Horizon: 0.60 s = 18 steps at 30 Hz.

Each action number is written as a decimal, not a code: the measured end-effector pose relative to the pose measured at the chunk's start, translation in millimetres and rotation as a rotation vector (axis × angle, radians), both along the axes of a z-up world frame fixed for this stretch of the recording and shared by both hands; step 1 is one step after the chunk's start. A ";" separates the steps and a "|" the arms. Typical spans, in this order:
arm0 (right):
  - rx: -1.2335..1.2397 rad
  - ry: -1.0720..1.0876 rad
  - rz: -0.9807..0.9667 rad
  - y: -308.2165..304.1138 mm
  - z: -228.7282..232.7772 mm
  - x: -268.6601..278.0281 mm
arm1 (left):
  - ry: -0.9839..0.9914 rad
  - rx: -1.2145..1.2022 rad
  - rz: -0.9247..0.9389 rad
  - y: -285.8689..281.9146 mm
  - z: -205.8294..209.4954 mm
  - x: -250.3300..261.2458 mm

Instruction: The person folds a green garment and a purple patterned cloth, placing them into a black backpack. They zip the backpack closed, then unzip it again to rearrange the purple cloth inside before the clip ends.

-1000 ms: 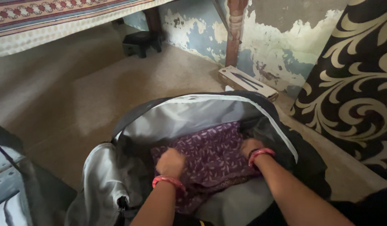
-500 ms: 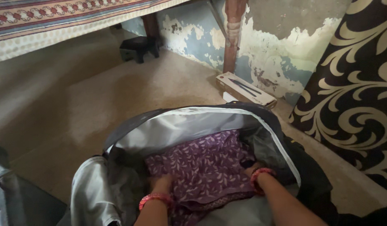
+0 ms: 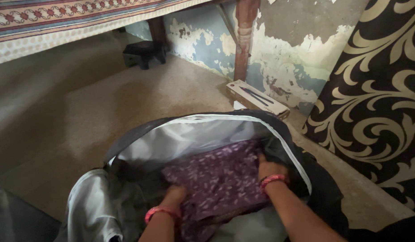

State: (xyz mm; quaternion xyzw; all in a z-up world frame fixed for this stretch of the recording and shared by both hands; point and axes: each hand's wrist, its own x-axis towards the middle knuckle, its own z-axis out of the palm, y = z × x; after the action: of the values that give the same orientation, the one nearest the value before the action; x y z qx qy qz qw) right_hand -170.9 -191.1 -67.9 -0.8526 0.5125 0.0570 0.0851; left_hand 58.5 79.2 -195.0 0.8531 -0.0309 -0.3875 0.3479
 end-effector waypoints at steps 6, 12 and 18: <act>-0.018 0.026 -0.152 -24.1 -4.3 -12.5 | -0.123 -0.457 -0.014 -35.9 1.8 -23.7; -0.226 -0.381 -0.135 -7.4 3.0 -19.3 | -0.320 0.089 0.009 -13.2 51.9 -33.6; -0.166 0.200 0.326 50.8 74.7 0.7 | -0.794 0.082 -0.093 3.1 114.0 -58.4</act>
State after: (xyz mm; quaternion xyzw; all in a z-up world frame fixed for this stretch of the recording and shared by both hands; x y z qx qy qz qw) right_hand -170.2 -140.3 6.8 -0.9184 0.3765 0.1121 -0.0472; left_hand 0.1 82.3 -81.0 0.9474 -0.1860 -0.0440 0.2568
